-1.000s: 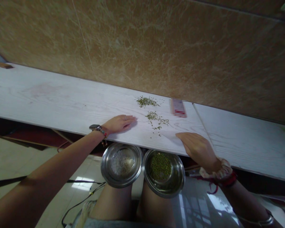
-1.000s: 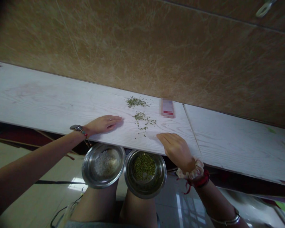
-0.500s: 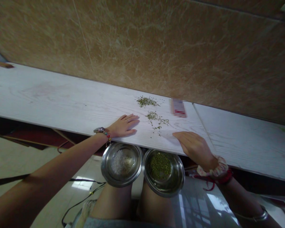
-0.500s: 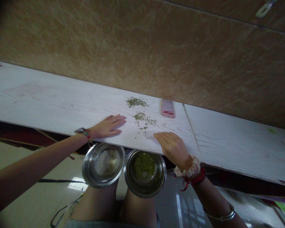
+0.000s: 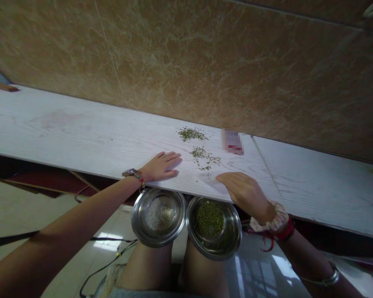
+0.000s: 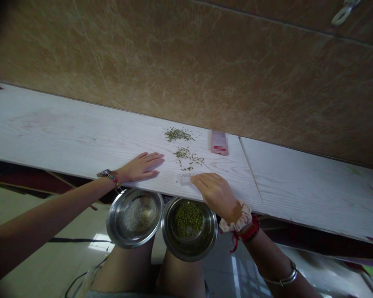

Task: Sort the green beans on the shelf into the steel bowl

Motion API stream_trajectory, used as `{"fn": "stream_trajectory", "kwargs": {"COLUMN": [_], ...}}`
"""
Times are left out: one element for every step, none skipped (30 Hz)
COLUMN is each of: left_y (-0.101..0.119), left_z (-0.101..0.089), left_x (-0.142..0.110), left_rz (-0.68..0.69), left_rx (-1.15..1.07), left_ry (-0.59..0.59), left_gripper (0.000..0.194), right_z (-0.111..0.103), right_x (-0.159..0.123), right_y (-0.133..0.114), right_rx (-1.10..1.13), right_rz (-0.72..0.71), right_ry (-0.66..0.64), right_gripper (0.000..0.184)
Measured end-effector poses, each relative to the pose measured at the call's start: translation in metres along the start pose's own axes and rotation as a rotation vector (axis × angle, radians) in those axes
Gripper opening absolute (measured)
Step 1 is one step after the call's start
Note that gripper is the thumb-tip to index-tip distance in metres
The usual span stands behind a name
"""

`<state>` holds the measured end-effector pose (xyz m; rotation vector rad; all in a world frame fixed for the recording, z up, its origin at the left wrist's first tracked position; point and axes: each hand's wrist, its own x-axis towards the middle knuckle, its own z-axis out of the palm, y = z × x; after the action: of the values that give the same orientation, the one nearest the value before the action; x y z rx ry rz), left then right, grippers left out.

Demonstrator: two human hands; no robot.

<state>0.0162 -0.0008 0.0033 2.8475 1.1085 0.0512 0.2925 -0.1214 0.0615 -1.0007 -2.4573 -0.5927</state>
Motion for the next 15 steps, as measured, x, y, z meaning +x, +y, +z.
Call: {"fn": "stream_trajectory", "kwargs": {"left_y": [0.0,0.0,0.0,-0.001,-0.001,-0.001,-0.002,-0.002,-0.002,-0.001,-0.001,-0.001,0.0,0.0,0.0], "left_z": [0.0,0.001,0.001,0.001,0.002,0.002,0.003,0.003,0.003,0.002,0.002,0.001,0.001,0.0,0.0], "left_x": [0.0,0.0,0.0,0.0,0.0,0.0,0.0,0.0,0.0,0.0,0.0,0.0,0.0,0.0,0.0], "left_rz": [-0.001,0.001,0.002,0.004,0.006,0.007,0.008,0.008,0.007,0.005,0.002,-0.002,-0.006,-0.008,-0.008], "left_rx": [0.002,0.003,0.005,0.006,0.006,0.006,0.003,0.001,-0.002,-0.004,-0.005,-0.006,-0.007,-0.008,-0.008], "left_ry": [0.002,0.005,0.009,0.014,0.019,0.025,0.031,0.034,0.035,0.033,0.029,0.023,0.019,0.017,0.017], "left_gripper": [0.049,0.048,0.048,0.048,0.048,0.047,0.047,0.047,0.047,0.047,0.047,0.047,0.047,0.047,0.047], "right_z": [-0.002,-0.004,-0.006,-0.007,-0.008,-0.008,-0.008,-0.007,-0.005,-0.003,-0.001,0.001,0.003,0.004,0.005], "right_x": [-0.001,-0.002,-0.003,-0.004,-0.003,-0.002,-0.001,0.002,0.005,0.008,0.01,0.012,0.014,0.014,0.014], "right_y": [0.001,0.002,0.002,0.003,0.003,0.002,0.001,0.0,-0.002,-0.004,-0.005,-0.006,-0.007,-0.006,-0.005], "right_rx": [0.012,0.021,0.029,0.034,0.039,0.046,0.053,0.062,0.071,0.083,0.095,0.107,0.119,0.129,0.139], "right_rz": [0.007,0.015,0.023,0.03,0.034,0.035,0.034,0.03,0.023,0.014,0.003,-0.009,-0.021,-0.03,-0.036], "right_ry": [0.002,0.006,0.01,0.017,0.027,0.041,0.056,0.069,0.079,0.082,0.083,0.08,0.077,0.072,0.066], "right_gripper": [0.027,0.027,0.027,0.026,0.026,0.025,0.025,0.024,0.024,0.025,0.026,0.027,0.028,0.028,0.029]}}
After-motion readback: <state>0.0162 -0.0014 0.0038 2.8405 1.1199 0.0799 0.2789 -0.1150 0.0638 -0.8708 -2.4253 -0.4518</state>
